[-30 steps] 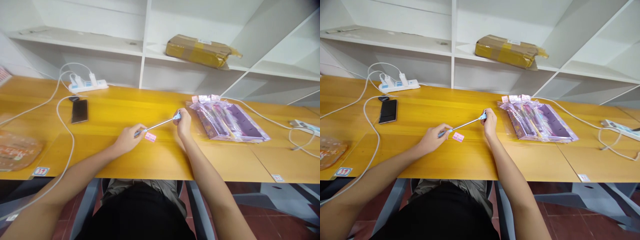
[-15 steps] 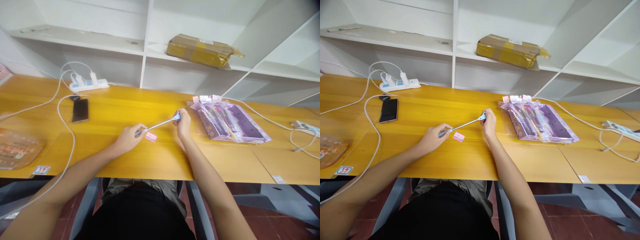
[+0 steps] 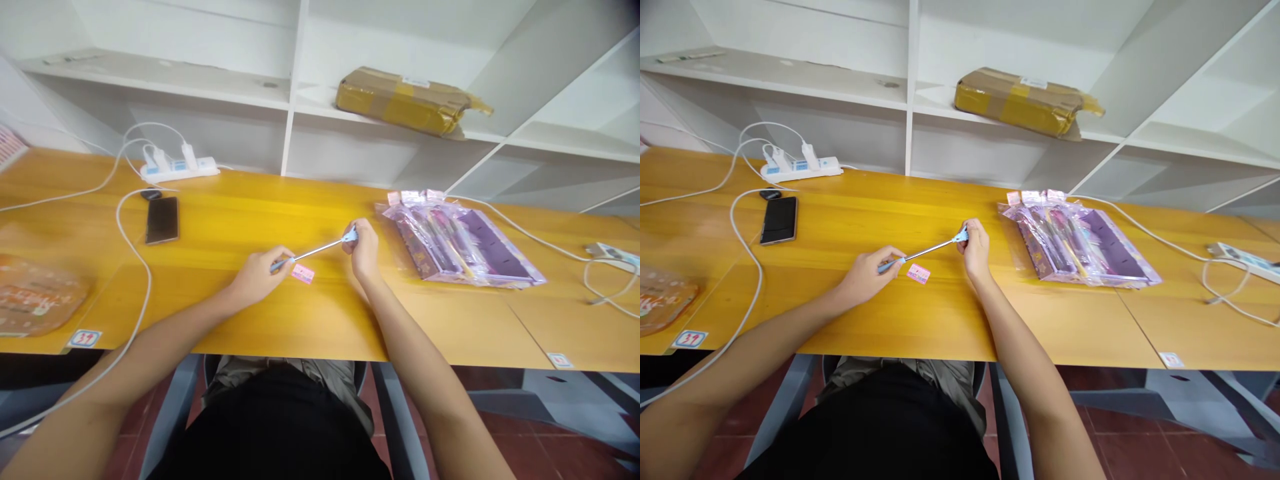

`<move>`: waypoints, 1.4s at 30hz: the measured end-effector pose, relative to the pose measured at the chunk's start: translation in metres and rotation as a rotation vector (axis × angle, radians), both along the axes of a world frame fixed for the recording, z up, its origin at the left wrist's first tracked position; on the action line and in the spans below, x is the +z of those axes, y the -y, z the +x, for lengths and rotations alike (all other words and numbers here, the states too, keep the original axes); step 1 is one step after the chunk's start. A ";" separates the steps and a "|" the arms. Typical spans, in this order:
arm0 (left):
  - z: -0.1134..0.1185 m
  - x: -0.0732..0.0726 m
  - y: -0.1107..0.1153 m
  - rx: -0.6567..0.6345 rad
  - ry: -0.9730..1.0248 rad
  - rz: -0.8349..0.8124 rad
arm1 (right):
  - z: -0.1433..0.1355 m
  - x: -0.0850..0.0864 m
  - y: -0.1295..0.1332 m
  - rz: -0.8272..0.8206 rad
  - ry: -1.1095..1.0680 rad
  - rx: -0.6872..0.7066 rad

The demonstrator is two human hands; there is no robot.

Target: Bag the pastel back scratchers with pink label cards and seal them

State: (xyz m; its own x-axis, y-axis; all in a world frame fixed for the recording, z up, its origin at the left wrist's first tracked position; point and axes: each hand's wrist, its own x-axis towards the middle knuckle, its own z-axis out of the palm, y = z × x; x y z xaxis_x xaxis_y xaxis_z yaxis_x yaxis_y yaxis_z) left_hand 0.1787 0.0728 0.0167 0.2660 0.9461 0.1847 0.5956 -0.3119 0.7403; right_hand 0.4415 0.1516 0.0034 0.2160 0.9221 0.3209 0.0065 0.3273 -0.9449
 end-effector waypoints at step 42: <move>0.001 0.000 0.001 0.036 0.036 0.003 | -0.007 -0.005 0.007 0.006 0.122 0.309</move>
State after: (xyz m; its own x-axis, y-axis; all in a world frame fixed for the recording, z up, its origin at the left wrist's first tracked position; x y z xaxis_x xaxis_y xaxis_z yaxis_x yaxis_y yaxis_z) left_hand 0.1798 0.0717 0.0171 0.2243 0.9544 0.1968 0.5792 -0.2930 0.7607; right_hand 0.4345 0.1446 -0.0014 -0.1143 0.9359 0.3331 0.0191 0.3373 -0.9412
